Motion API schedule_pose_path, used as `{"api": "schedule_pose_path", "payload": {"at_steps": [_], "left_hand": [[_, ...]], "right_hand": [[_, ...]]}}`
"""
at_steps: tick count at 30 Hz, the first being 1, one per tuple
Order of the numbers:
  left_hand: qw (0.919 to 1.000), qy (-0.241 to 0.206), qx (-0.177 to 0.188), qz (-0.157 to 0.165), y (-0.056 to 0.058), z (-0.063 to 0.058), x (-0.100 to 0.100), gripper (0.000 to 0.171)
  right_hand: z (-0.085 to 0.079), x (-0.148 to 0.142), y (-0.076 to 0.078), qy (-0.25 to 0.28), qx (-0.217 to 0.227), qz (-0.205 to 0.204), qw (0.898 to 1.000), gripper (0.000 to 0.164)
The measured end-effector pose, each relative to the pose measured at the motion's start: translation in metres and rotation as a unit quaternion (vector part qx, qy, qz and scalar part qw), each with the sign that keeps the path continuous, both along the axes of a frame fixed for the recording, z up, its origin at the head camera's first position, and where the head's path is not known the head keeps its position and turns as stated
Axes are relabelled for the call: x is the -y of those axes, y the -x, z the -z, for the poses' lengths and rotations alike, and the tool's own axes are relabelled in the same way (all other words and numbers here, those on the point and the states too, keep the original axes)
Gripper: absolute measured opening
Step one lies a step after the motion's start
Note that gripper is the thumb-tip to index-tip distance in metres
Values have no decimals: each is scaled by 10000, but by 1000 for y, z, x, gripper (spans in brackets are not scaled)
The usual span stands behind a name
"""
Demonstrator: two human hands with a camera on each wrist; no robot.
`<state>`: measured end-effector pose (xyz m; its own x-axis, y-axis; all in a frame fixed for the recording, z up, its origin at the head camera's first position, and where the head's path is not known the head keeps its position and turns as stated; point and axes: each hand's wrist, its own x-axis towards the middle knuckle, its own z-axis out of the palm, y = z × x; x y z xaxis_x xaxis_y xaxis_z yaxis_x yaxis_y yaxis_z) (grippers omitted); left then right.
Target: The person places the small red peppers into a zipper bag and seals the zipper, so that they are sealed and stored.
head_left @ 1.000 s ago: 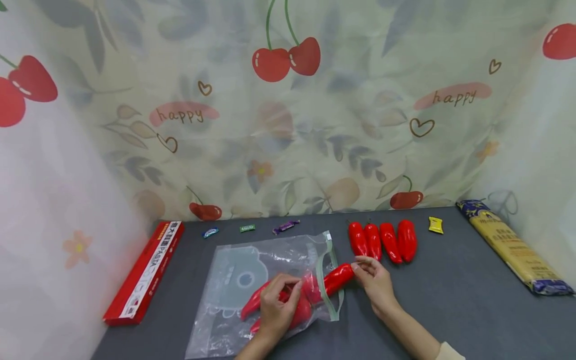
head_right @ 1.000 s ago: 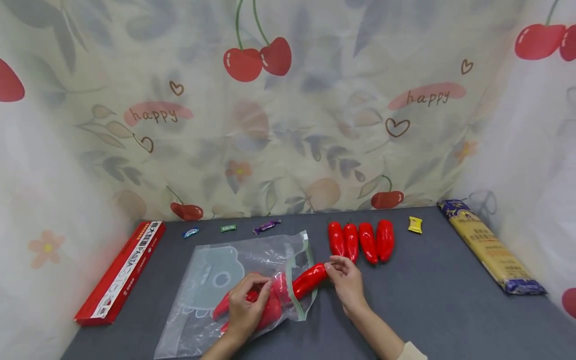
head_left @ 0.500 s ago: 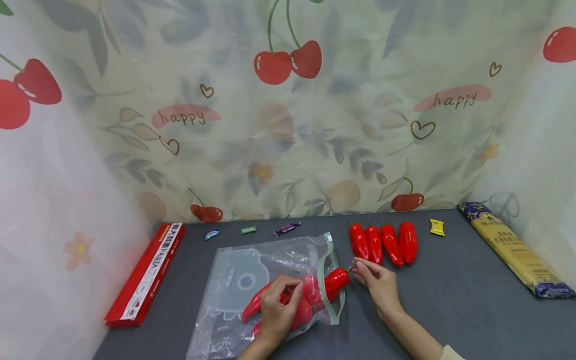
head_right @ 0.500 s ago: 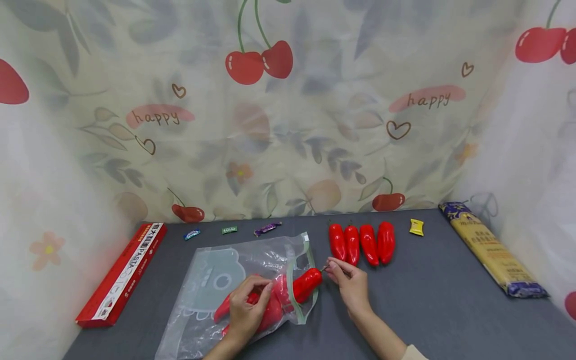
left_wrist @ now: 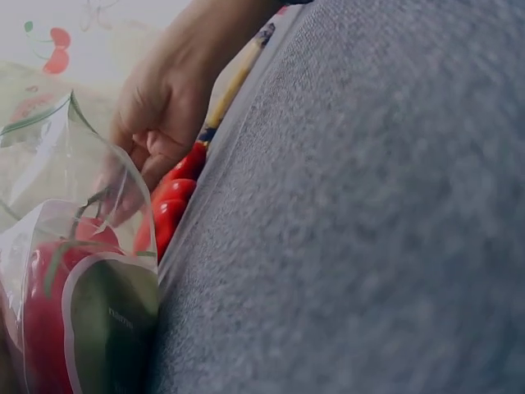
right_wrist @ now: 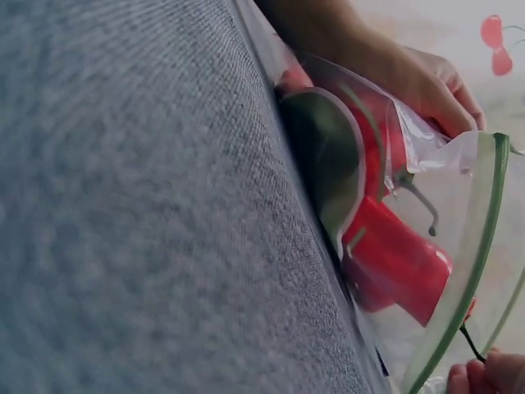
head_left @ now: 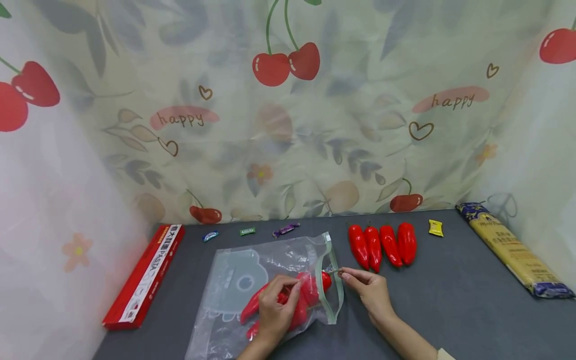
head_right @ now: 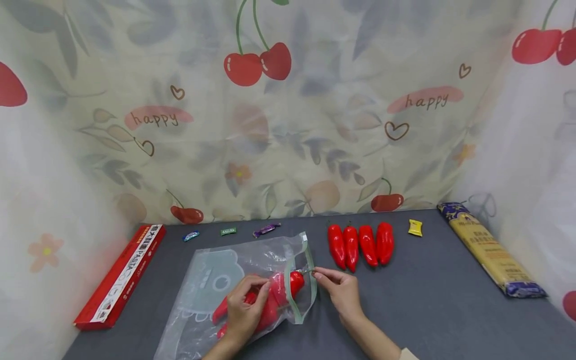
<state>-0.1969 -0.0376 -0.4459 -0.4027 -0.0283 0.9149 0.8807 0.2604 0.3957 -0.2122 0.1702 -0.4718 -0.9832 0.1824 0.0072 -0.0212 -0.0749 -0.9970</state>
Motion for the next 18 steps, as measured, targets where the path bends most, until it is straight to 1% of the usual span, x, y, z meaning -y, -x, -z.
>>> {"api": "schedule_pose_path", "payload": {"at_steps": [3, 4, 6, 8, 11, 13, 15, 16, 18], "left_hand": [[10000, -57, -13, -7, 0, -2, 1, 21], [10000, -76, -41, -6, -2, -5, 1, 21], [9999, -101, -100, -36, -2, -7, 2, 21], [9997, -137, -158, -80, -1, -9, 3, 21], [9994, -170, -239, -157, 0, -10, 3, 21], [9994, -161, -260, -133, 0, -11, 2, 21], [9996, -130, -248, -85, -1, -12, 1, 21], [9996, -121, -236, -51, -1, -13, 1, 21], [9997, -126, -183, -52, -2, -14, 2, 22]], "right_hand": [[0, 3, -2, 24, 64, -278, 9996, 35], [0, 4, -2, -42, 79, -367, 9993, 34], [-1, 6, -3, -239, 92, -603, 9979, 34], [-2, 7, -4, -576, 6, -834, 9949, 32], [-3, 11, -7, -1153, -272, -1286, 9846, 28], [-2, 14, -9, -1486, -561, -1596, 9743, 26], [-2, 16, -11, -1686, -777, -1816, 9657, 24], [-3, 17, -11, -1716, -836, -1882, 9634, 25], [-5, 17, -10, -1587, -801, -1885, 9659, 25]]}}
